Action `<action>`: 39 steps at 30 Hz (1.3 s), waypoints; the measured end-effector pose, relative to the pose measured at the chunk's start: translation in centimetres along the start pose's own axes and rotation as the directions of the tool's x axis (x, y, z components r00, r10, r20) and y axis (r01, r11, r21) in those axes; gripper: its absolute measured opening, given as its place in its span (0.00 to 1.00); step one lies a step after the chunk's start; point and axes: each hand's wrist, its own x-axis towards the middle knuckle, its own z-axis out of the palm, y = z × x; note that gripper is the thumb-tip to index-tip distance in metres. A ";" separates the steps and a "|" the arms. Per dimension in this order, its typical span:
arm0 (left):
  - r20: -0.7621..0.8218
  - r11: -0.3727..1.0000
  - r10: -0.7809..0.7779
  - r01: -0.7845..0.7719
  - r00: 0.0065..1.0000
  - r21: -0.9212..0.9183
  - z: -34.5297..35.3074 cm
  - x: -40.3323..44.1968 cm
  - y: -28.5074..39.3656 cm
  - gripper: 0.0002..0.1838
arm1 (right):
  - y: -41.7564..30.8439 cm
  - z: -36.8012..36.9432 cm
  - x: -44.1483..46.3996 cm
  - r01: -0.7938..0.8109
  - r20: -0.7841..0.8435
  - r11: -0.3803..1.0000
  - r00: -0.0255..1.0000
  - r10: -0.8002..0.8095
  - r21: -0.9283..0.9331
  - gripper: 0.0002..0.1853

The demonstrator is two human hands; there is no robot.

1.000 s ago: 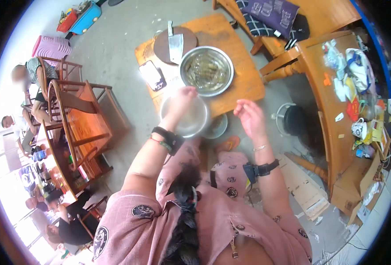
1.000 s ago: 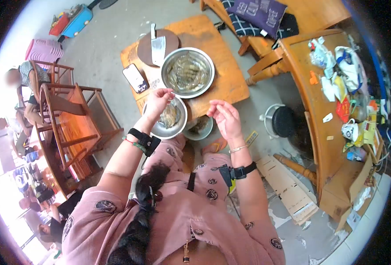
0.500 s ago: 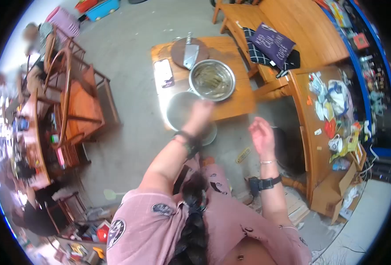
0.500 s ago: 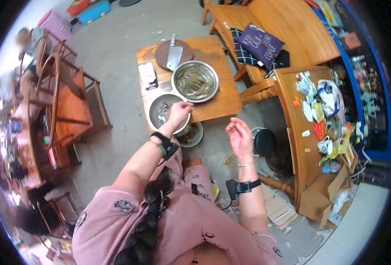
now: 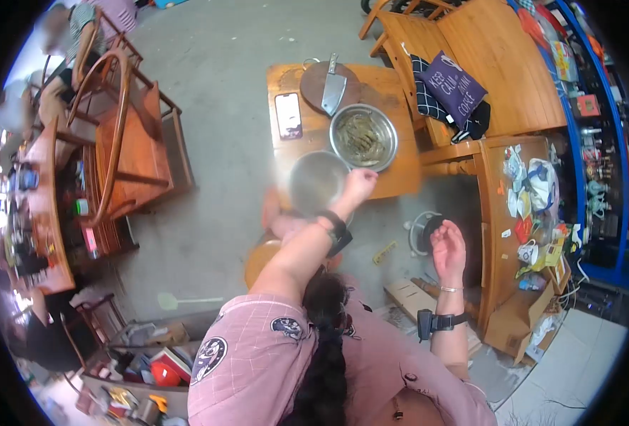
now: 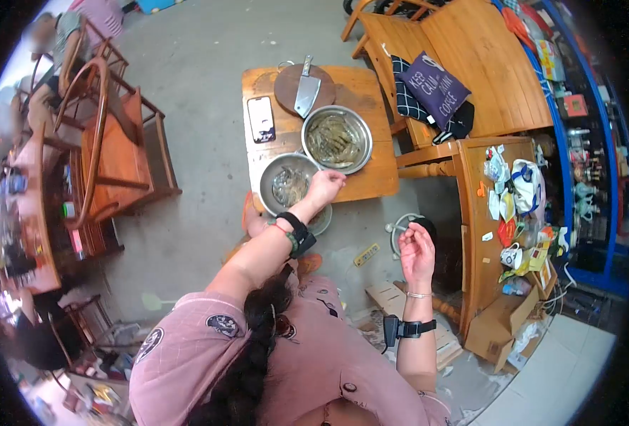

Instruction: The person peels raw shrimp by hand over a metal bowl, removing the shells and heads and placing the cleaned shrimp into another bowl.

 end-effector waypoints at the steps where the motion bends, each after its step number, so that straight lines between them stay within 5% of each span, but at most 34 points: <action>1: 0.022 1.000 0.018 -0.018 1.000 0.018 0.1 0.9 -1.1 0.10 | 0.5 0.3 0.3 -0.008 -0.037 1.000 0.999 0.009 0.011 0.12; 5: 0.121 0.993 0.035 -0.048 0.992 0.103 -2.8 4.3 -0.4 0.10 | 2.7 2.6 3.0 0.047 -0.118 0.997 0.992 -0.040 0.057 0.12; 11: 0.322 0.986 -0.142 0.162 0.936 -0.036 -6.6 8.3 0.0 0.11 | 5.6 5.7 7.2 0.057 -0.209 0.993 0.977 -0.035 0.100 0.12; 17: 0.307 0.961 -0.241 0.271 0.921 -0.061 -9.7 9.9 -2.2 0.08 | 7.2 7.5 11.0 0.061 -0.255 0.988 0.967 -0.022 0.145 0.14; 18: 0.259 0.990 -0.121 0.134 0.958 -0.034 -9.7 10.2 -3.7 0.09 | 7.5 7.6 11.6 0.046 -0.241 0.990 0.970 -0.013 0.135 0.13; 21: 0.263 0.984 -0.181 0.171 0.948 0.058 -12.2 10.2 -1.3 0.09 | 9.1 7.0 14.0 0.015 -0.184 0.986 0.983 0.017 0.168 0.14; 22: 0.253 0.995 -0.096 0.087 0.963 0.046 -12.4 10.5 -2.4 0.09 | 9.8 7.2 14.7 0.011 -0.225 0.988 0.974 0.024 0.152 0.14; 24: 0.266 0.950 -0.300 0.313 0.916 -0.005 -14.1 10.5 -0.2 0.09 | 10.8 8.0 16.0 -0.010 -0.206 0.991 0.978 0.038 0.134 0.14; 26: 0.205 0.997 -0.056 0.046 0.977 0.057 -14.8 10.9 -1.6 0.09 | 12.0 8.9 16.5 -0.029 -0.190 0.991 0.980 0.053 0.128 0.14; 34: 0.187 0.982 -0.105 0.072 0.977 0.174 -18.5 10.4 0.4 0.09 | 11.5 12.6 17.4 -0.036 -0.168 0.995 0.984 0.051 0.095 0.14; 39: 0.281 0.958 -0.024 -0.058 0.959 0.282 -17.0 11.4 0.4 0.10 | 10.9 11.6 17.4 0.004 -0.192 0.993 0.981 0.018 0.114 0.15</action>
